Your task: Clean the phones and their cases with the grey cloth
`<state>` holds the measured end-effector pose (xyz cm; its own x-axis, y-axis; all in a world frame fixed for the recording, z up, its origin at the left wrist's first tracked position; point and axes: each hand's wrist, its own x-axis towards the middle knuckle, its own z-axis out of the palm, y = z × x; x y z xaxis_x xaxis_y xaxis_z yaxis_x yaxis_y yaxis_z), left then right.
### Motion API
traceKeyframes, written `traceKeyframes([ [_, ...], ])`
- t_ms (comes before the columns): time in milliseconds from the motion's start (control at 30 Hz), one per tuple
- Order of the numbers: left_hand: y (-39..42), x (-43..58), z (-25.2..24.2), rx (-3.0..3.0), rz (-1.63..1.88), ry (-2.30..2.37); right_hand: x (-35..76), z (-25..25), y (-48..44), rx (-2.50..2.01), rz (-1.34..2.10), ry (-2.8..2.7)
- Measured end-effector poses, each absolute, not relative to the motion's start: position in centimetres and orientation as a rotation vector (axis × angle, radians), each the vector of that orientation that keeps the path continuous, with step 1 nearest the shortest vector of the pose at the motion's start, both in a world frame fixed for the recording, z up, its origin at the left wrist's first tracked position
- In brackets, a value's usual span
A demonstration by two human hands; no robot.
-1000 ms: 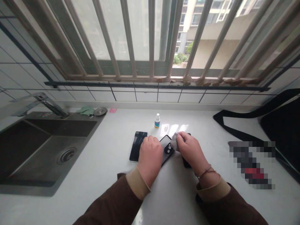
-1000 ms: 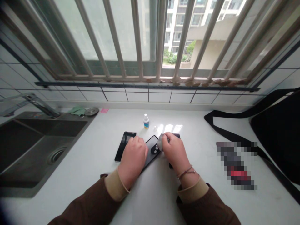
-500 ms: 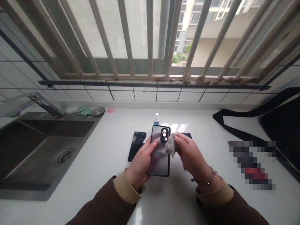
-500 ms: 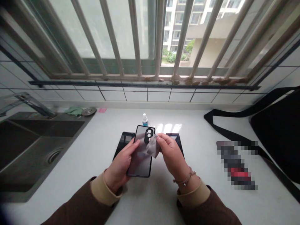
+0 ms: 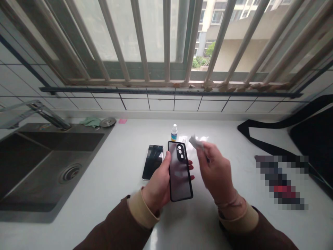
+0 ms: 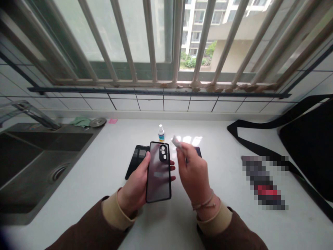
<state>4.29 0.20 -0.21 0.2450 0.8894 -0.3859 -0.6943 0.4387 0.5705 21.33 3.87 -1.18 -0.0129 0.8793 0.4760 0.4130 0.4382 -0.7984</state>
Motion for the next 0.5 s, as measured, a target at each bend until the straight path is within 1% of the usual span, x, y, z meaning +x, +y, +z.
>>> traceKeyframes([
  [100, 0.3, 4.7, -0.3, 0.283, 1.116, 0.657, 20.3, -1.7, 2.8, -0.898, 0.326, -2.041],
  [200, 0.6, 4.6, 0.2, 0.223, 1.143, 0.616, 19.3, -2.2, 2.2, -0.814, 0.2, -2.151],
  [367, 1.0, 3.5, 0.8, 0.124, 1.164, 0.787, 18.6, -2.5, 1.6, -0.638, 0.153, -2.312],
  [500, 1.2, 2.4, 0.6, 0.13, 1.181, 0.907, 18.3, -2.4, 1.2, -0.439, 0.198, -2.408],
])
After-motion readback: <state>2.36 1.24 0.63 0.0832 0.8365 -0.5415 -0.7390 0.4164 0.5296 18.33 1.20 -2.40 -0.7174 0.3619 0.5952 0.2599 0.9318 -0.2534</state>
